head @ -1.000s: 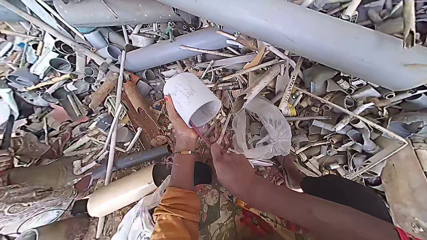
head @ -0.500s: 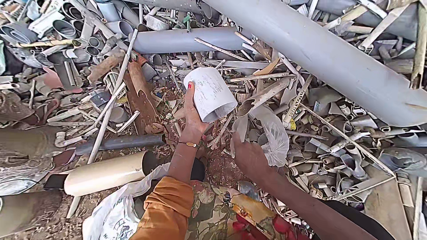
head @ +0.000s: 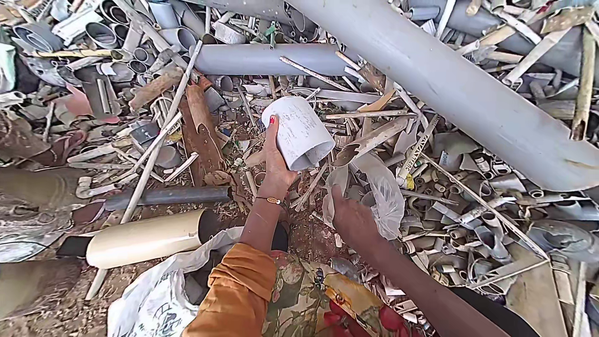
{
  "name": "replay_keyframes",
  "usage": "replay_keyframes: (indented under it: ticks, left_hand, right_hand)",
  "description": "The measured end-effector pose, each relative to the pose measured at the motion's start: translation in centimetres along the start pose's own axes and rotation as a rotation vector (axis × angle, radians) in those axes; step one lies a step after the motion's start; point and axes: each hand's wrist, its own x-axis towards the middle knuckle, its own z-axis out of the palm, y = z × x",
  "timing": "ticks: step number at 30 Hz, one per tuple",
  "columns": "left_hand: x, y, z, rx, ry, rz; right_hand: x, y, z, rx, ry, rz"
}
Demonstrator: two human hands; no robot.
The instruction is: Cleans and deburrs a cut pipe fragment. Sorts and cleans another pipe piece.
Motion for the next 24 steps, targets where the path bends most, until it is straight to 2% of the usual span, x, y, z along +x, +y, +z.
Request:
replay_keyframes:
  ticks: [4,7,9,11,14,16,18,21,24]
  left_hand:
    - [0.3,0.0,0.3,-0.03,0.039,0.004]
    - [0.5,0.2,0.4,-0.036,0.092,-0.033]
    - [0.3,0.2,0.3,-0.129,-0.029,-0.071]
    - [0.6,0.2,0.3,-0.275,-0.183,-0.103]
    - [0.1,-0.2,0.8,-0.197,-0.169,-0.217]
    - [0.0,-1.1,1.6,-0.099,-0.155,-0.24]
    - [-0.4,-2.0,2.2,-0.023,-0.151,-0.209]
    - [-1.0,-1.9,2.6,0.029,-0.22,-0.041]
    - [-0.8,-1.8,2.1,-0.091,-0.295,0.037]
  right_hand:
    - [-1.8,-0.8,1.1,0.116,-0.045,-0.134]
    - [-1.4,-0.8,1.5,0.137,-0.049,-0.113]
    - [0.3,0.3,0.8,0.148,-0.004,-0.053]
    - [0.7,1.1,-0.4,0.232,0.09,-0.109]
    - [-0.5,0.9,-0.6,0.354,0.175,-0.231]
    - [-1.0,0.6,-0.5,0.374,0.109,-0.223]
    - [-1.6,0.5,0.3,0.442,0.12,-0.235]
    - [-2.7,-0.3,1.5,0.583,0.199,-0.306]
    - [-1.1,0.7,1.8,0.364,0.098,-0.254]
